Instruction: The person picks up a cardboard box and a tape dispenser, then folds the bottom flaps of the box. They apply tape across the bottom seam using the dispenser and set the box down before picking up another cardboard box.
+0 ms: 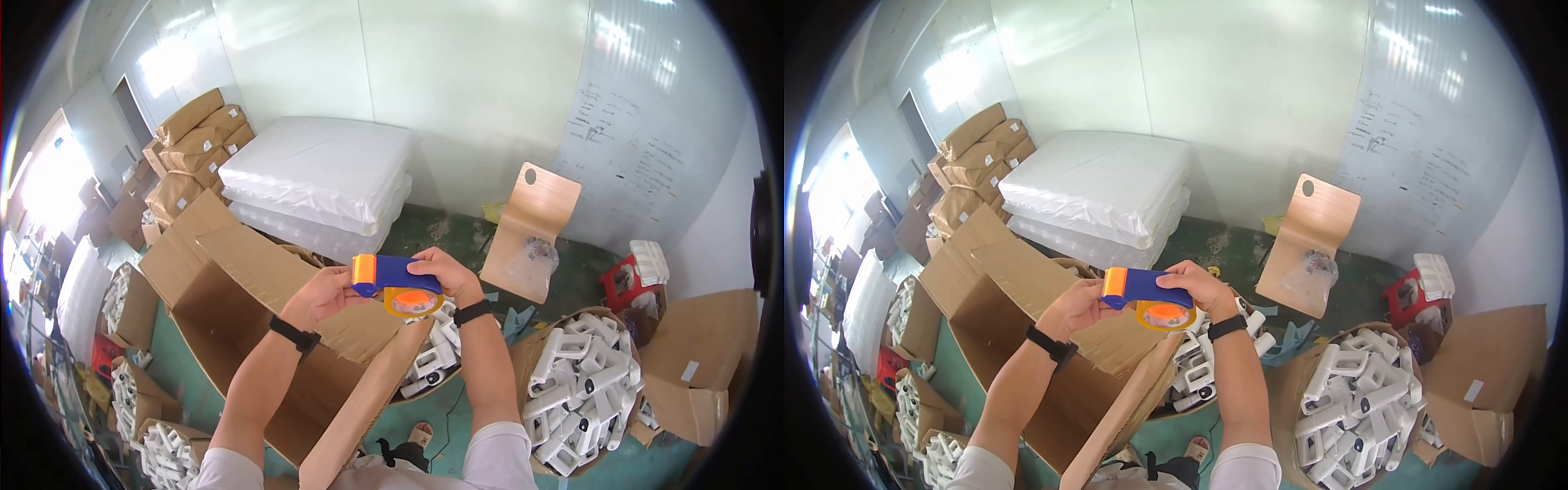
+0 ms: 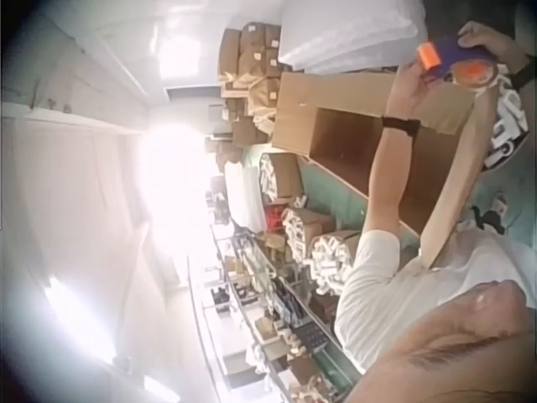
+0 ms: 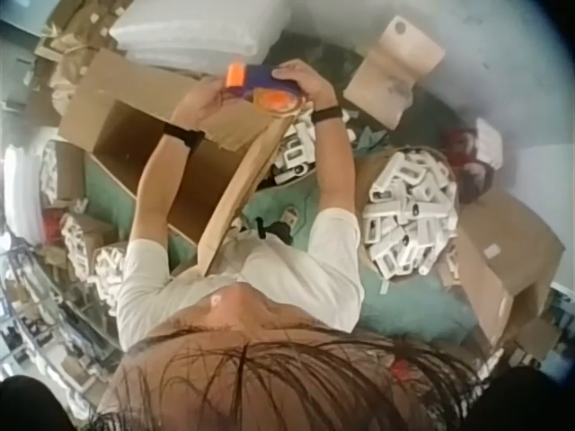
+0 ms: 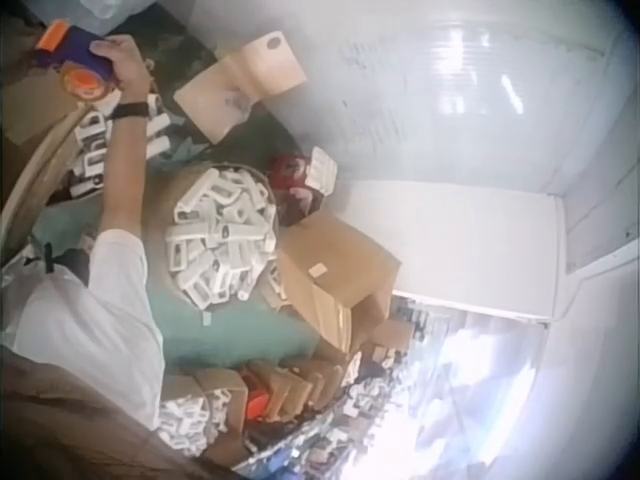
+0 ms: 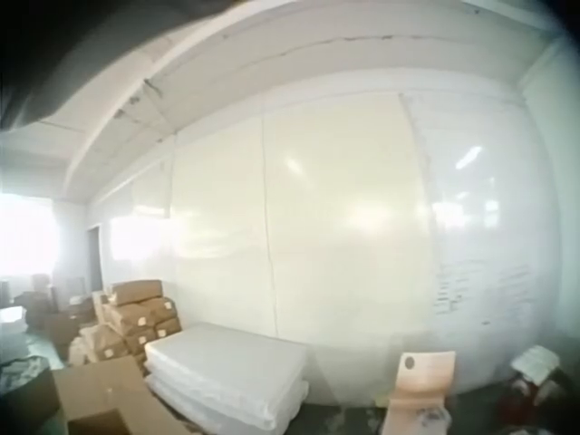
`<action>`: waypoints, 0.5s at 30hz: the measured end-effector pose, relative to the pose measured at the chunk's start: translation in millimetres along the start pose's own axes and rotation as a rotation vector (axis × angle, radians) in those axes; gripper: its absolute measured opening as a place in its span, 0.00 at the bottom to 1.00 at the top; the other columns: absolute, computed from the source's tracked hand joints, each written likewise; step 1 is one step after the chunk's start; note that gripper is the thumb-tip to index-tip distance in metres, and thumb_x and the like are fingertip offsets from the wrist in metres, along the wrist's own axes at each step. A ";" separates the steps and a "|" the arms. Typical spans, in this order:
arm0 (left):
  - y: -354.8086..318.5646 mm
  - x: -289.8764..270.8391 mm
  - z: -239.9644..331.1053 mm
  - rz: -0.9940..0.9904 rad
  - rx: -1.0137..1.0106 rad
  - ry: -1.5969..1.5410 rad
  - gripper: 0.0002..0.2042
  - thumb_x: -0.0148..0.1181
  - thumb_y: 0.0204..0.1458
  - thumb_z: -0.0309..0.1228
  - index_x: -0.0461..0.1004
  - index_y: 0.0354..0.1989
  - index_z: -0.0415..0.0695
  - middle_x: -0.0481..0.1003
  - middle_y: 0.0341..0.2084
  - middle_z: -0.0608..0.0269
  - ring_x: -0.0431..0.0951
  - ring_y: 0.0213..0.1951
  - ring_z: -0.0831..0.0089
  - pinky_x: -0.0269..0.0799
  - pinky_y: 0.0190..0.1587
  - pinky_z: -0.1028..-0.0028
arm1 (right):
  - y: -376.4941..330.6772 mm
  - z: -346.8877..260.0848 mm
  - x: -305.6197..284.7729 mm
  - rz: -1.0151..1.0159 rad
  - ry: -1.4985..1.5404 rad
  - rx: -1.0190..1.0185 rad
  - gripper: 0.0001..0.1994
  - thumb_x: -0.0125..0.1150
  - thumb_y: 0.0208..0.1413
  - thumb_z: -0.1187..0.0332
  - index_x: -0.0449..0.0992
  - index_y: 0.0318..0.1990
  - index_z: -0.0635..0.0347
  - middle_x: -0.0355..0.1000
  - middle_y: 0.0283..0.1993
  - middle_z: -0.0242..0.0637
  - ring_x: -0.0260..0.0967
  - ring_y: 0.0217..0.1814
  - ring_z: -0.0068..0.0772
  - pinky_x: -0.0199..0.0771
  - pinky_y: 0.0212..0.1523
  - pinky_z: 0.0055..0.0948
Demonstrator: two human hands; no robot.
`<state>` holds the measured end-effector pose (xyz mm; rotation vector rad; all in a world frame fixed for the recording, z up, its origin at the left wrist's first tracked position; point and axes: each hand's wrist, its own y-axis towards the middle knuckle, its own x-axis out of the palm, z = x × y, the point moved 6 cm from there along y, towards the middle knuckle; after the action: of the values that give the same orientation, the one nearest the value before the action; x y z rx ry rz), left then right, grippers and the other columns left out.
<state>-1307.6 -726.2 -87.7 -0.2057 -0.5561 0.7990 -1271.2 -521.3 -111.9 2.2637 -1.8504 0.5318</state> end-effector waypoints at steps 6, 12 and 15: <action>7.0 -17.4 -5.1 0.084 -0.030 0.030 0.10 0.56 0.56 0.22 0.71 0.45 0.33 0.77 0.40 0.54 0.80 0.40 0.65 0.78 0.47 0.65 | -4.8 -4.0 11.2 -0.011 -0.110 0.016 0.15 0.68 0.50 0.63 0.79 0.37 0.69 0.77 0.32 0.33 0.72 0.29 0.18 0.74 0.33 0.19; -4.5 -53.1 18.8 0.384 0.079 0.349 0.10 0.57 0.50 0.17 0.73 0.41 0.32 0.78 0.32 0.51 0.80 0.29 0.67 0.79 0.34 0.68 | -5.0 0.7 -6.3 0.077 -0.248 0.113 0.16 0.67 0.52 0.59 0.80 0.36 0.66 0.76 0.30 0.28 0.69 0.27 0.15 0.69 0.29 0.17; -26.0 -89.4 41.4 0.419 0.145 0.460 0.07 0.58 0.49 0.16 0.73 0.37 0.31 0.77 0.27 0.51 0.78 0.26 0.69 0.78 0.30 0.72 | -33.8 -0.6 -47.1 0.067 -0.260 0.144 0.15 0.65 0.54 0.59 0.80 0.34 0.65 0.76 0.30 0.27 0.69 0.28 0.14 0.69 0.29 0.17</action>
<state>-1364.5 -810.2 -78.3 -0.3667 -0.0149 1.1520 -1246.2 -470.9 -125.9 2.4737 -2.0768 0.4081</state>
